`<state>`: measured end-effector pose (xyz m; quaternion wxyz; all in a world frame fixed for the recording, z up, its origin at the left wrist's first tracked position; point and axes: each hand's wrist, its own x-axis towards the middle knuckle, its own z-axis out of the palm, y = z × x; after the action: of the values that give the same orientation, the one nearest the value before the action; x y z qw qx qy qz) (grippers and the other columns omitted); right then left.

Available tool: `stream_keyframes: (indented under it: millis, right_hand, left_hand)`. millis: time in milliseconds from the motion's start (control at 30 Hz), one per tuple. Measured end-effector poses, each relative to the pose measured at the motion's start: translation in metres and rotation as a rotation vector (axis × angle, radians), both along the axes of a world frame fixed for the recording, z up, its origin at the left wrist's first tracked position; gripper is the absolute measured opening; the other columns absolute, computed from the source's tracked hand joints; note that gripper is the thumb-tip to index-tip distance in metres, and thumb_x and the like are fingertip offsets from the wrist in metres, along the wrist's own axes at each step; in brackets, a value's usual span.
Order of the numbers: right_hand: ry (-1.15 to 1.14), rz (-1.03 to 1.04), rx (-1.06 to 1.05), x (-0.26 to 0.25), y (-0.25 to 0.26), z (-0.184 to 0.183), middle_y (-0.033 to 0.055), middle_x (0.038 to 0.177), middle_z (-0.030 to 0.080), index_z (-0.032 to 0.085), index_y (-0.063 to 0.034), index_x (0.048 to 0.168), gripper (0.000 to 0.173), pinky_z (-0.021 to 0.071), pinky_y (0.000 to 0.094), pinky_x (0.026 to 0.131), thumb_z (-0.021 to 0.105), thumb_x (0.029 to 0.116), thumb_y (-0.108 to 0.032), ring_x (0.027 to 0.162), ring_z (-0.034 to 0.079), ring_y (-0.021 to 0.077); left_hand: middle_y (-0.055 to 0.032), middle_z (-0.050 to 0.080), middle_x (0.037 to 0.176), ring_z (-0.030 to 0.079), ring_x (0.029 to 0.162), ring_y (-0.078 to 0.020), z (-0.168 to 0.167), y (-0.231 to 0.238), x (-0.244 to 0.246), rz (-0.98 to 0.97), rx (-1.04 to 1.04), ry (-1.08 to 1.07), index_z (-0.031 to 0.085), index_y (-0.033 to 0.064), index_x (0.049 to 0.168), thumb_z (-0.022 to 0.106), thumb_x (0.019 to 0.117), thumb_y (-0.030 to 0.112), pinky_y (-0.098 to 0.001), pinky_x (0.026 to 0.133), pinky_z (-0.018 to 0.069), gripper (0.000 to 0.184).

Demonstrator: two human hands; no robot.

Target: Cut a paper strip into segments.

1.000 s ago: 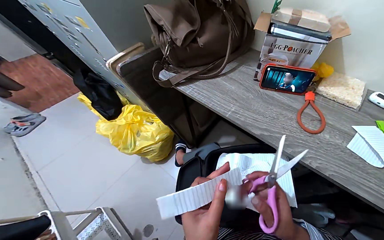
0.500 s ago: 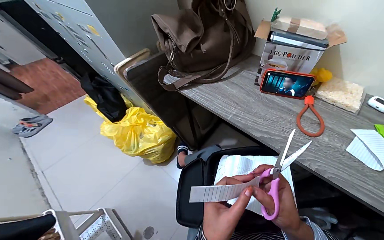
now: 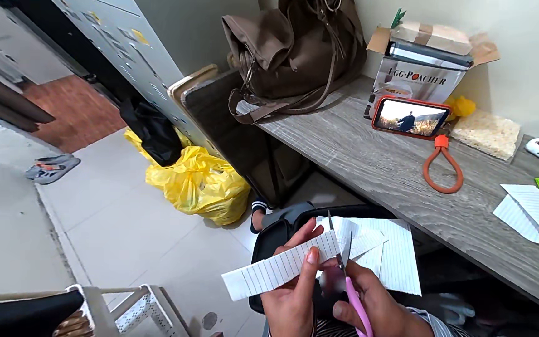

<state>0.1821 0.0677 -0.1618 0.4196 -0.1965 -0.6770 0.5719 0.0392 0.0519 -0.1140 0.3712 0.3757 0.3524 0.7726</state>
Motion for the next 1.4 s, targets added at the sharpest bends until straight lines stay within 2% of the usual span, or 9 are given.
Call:
stream_keyframes:
  millis: [100,233,567,900,1067,1400]
  right_hand:
    - [-0.038,0.030,0.012,0.001,-0.001,-0.001,0.0097,0.097,0.068,0.058,0.0085,0.126,0.061,0.0540,0.0195,0.084,0.065,0.0980,-0.046,0.090,0.065,0.0036]
    - [-0.039,0.067,-0.011,0.001,-0.003,-0.003,0.0062,0.091,0.066,0.058,0.0070,0.125,0.057,0.0527,0.0164,0.080,0.065,0.0986,-0.043,0.084,0.062,0.0006]
    - [-0.011,0.090,-0.052,0.002,-0.004,-0.008,0.0039,0.086,0.064,0.057,0.0043,0.123,0.052,0.0551,0.0179,0.075,0.062,0.1006,-0.042,0.078,0.063,0.0009]
    - [0.022,0.085,-0.081,0.005,-0.006,-0.010,0.0037,0.086,0.065,0.058,0.0033,0.123,0.052,0.0565,0.0191,0.074,0.063,0.1000,-0.042,0.078,0.064,0.0013]
    - [0.026,0.097,-0.068,0.005,-0.006,-0.011,0.0034,0.086,0.065,0.058,0.0037,0.123,0.050,0.0554,0.0172,0.075,0.063,0.1009,-0.040,0.079,0.064,0.0005]
    - [0.015,0.086,-0.056,0.004,-0.008,-0.012,0.0032,0.081,0.064,0.058,0.0043,0.120,0.049,0.0531,0.0148,0.069,0.062,0.1014,-0.041,0.072,0.061,-0.0013]
  left_hand:
    - [-0.0154,0.074,0.121,0.074,0.110,-0.0213,0.001,-0.001,0.001,0.010,-0.014,-0.006,0.069,0.0064,0.105,0.069,0.0964,0.010,-0.0313,0.092,0.0610,0.009]
    - [-0.0155,0.076,0.116,0.076,0.104,-0.0209,0.001,-0.003,0.004,0.036,-0.046,-0.021,0.065,0.0059,0.101,0.067,0.0961,0.006,-0.0312,0.086,0.0634,0.005]
    - [-0.0142,0.076,0.114,0.074,0.108,-0.0204,-0.006,0.000,0.002,0.024,-0.004,0.046,0.067,0.0088,0.100,0.069,0.0971,0.010,-0.0320,0.094,0.0606,0.004]
    - [-0.0162,0.076,0.115,0.075,0.107,-0.0236,-0.010,0.001,0.000,-0.013,0.007,0.053,0.064,0.0116,0.097,0.068,0.0986,0.017,-0.0341,0.091,0.0618,0.007]
    - [-0.0178,0.076,0.114,0.075,0.105,-0.0245,-0.011,-0.001,0.000,0.001,0.016,0.040,0.062,0.0112,0.098,0.066,0.0995,0.016,-0.0346,0.089,0.0624,0.007]
    - [-0.0178,0.075,0.115,0.075,0.105,-0.0253,-0.013,-0.001,-0.005,-0.009,0.021,0.036,0.063,0.0122,0.097,0.068,0.0989,0.017,-0.0352,0.089,0.0626,0.007]
